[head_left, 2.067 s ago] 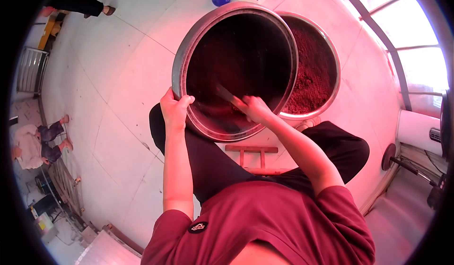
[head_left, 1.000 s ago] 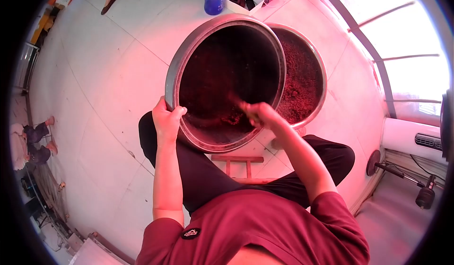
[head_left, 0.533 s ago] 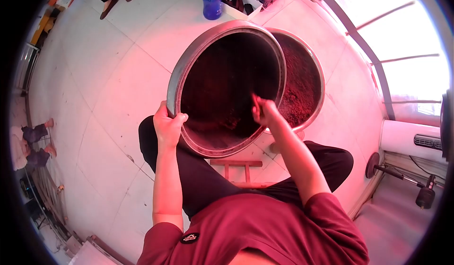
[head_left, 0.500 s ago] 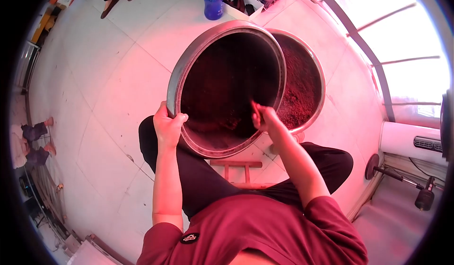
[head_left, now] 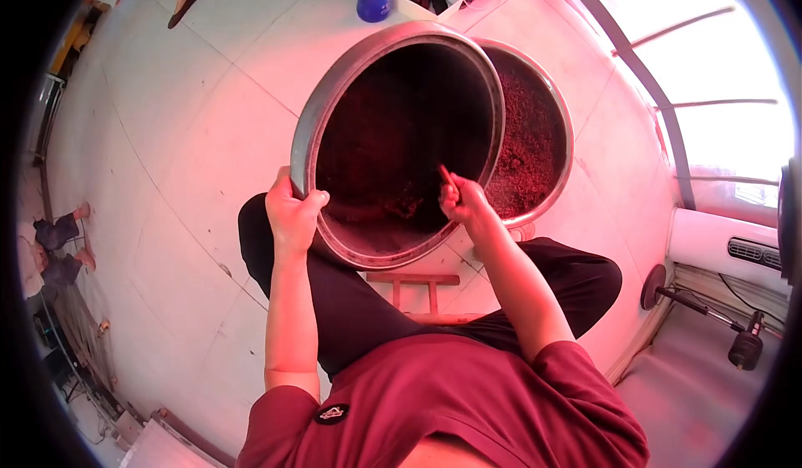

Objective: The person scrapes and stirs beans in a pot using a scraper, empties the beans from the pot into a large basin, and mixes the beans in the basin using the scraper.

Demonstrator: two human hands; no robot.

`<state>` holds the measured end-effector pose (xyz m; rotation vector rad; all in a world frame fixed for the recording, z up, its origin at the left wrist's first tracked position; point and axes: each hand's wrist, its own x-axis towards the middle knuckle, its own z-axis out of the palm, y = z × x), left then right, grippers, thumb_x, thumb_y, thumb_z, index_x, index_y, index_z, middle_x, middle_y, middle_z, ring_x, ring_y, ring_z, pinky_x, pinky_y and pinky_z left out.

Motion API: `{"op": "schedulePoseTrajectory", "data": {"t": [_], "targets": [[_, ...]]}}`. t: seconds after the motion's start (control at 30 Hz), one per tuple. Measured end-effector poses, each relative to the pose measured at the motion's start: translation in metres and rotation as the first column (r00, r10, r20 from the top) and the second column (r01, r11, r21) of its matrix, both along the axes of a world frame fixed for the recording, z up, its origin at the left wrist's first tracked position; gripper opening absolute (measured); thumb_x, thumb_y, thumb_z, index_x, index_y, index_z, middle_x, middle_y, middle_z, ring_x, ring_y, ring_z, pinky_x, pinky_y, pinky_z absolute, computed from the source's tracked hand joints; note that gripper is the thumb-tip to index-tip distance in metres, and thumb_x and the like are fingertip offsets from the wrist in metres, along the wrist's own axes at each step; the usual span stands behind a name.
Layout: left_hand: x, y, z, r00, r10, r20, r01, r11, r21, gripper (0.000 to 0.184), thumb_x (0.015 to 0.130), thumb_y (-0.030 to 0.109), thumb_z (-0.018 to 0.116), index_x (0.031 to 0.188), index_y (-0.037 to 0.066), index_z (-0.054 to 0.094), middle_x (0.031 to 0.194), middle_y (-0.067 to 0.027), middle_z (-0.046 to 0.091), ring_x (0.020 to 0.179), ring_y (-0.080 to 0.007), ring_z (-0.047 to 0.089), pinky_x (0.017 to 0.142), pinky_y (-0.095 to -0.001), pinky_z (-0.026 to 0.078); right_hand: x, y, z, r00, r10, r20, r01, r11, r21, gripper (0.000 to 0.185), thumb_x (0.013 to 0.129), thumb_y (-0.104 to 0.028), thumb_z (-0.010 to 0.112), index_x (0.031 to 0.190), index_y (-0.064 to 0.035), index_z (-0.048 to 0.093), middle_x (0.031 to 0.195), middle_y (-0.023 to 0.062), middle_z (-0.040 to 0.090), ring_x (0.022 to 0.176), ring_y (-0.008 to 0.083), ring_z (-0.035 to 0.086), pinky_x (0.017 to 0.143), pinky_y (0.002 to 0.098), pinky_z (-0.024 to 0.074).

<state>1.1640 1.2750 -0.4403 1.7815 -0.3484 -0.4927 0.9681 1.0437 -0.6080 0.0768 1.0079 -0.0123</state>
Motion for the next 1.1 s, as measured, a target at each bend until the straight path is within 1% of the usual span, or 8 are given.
{"op": "schedulePoseTrajectory", "data": {"t": [0.17, 0.27, 0.5, 0.57, 0.77, 0.83, 0.9, 1.1], "targets": [[0.0, -0.004, 0.0, 0.999, -0.005, 0.044, 0.006, 1.0, -0.023, 0.017, 0.062, 0.0, 0.058, 0.075, 0.002, 0.048, 0.065, 0.0038, 0.04, 0.058, -0.0056, 0.037, 0.056, -0.02, 0.036, -0.009, -0.013, 0.04, 0.982, 0.168, -0.081, -0.186, 0.922, -0.34, 0.021, 0.092, -0.032, 0.038, 0.089, -0.0212, 0.056, 0.053, 0.0003, 0.043, 0.039, 0.0112, 0.035, 0.035, 0.0241, 0.0279], [-0.002, -0.007, 0.004, 0.996, -0.043, 0.073, 0.047, 0.998, -0.051, 0.017, 0.062, 0.0, 0.058, 0.075, 0.002, 0.048, 0.065, 0.0038, 0.039, 0.058, -0.0058, 0.037, 0.056, -0.0202, 0.036, 0.032, -0.042, 0.067, 0.939, 0.242, -0.245, -0.342, 0.562, -0.753, 0.027, 0.091, -0.033, 0.043, 0.082, -0.0083, 0.048, 0.055, 0.0063, 0.048, 0.039, 0.0173, 0.04, 0.037, 0.0311, 0.0342], [0.002, 0.0, -0.004, 1.0, -0.012, 0.006, 0.012, 1.0, -0.021, 0.025, 0.063, -0.003, 0.058, 0.088, 0.001, 0.055, 0.071, 0.0053, 0.047, 0.066, -0.0053, 0.042, 0.064, -0.0192, 0.038, -0.013, -0.001, 0.028, 0.879, 0.39, -0.274, -0.466, 0.821, -0.33, 0.024, 0.089, -0.031, 0.046, 0.076, -0.0104, 0.049, 0.053, 0.0038, 0.046, 0.041, 0.0153, 0.042, 0.037, 0.0302, 0.0323], [-0.002, -0.002, -0.002, 0.998, -0.012, -0.055, 0.008, 0.997, -0.072, 0.023, 0.062, -0.004, 0.059, 0.084, 0.002, 0.054, 0.07, 0.0056, 0.045, 0.065, -0.0052, 0.042, 0.064, -0.0194, 0.038, -0.025, 0.01, 0.038, 0.834, 0.424, -0.352, -0.547, 0.719, -0.429, 0.023, 0.088, -0.029, 0.049, 0.076, -0.0099, 0.049, 0.052, 0.0029, 0.045, 0.041, 0.0146, 0.043, 0.036, 0.0297, 0.0321], [-0.025, -0.041, 0.037, 0.941, -0.131, 0.312, 0.164, 0.983, -0.082, 0.023, 0.061, -0.005, 0.061, 0.079, 0.004, 0.049, 0.071, 0.0051, 0.037, 0.063, -0.0056, 0.035, 0.06, -0.0185, 0.035, -0.017, 0.047, 0.097, 0.629, 0.52, -0.578, -0.707, 0.072, -0.704, 0.024, 0.086, -0.029, 0.053, 0.083, -0.0043, 0.053, 0.059, 0.0049, 0.054, 0.043, 0.0126, 0.05, 0.039, 0.0292, 0.0411], [-0.031, -0.055, 0.051, 0.913, -0.142, 0.383, 0.182, 0.981, -0.073, 0.022, 0.061, -0.005, 0.061, 0.079, 0.003, 0.049, 0.072, 0.0048, 0.036, 0.063, -0.0057, 0.035, 0.06, -0.0182, 0.034, -0.01, 0.061, 0.104, 0.662, 0.465, -0.588, -0.574, -0.19, -0.797, 0.025, 0.086, -0.029, 0.051, 0.087, -0.0037, 0.053, 0.063, 0.011, 0.06, 0.047, 0.0186, 0.057, 0.046, 0.0341, 0.0466], [-0.041, -0.069, 0.069, 0.897, -0.137, 0.421, 0.189, 0.978, -0.085, 0.021, 0.061, -0.004, 0.06, 0.078, 0.001, 0.049, 0.073, 0.0013, 0.038, 0.066, -0.0094, 0.037, 0.062, -0.0203, 0.034, 0.001, 0.067, 0.105, 0.706, 0.219, -0.673, -0.421, -0.636, -0.648, 0.03, 0.087, -0.032, 0.05, 0.089, -0.0024, 0.053, 0.07, 0.0158, 0.064, 0.056, 0.0275, 0.062, 0.054, 0.0405, 0.0489], [-0.072, -0.096, 0.114, 0.901, -0.096, 0.423, 0.176, 0.972, -0.156, 0.017, 0.06, -0.004, 0.059, 0.075, -0.002, 0.049, 0.074, -0.0043, 0.041, 0.069, -0.0151, 0.041, 0.065, -0.0238, 0.037, -0.017, 0.012, 0.105, 0.458, -0.031, -0.889, -0.658, -0.684, -0.315, 0.04, 0.095, -0.036, 0.029, 0.085, -0.0027, 0.049, 0.058, 0.013, 0.06, 0.054, 0.0301, 0.061, 0.049, 0.0431, 0.047]]}}
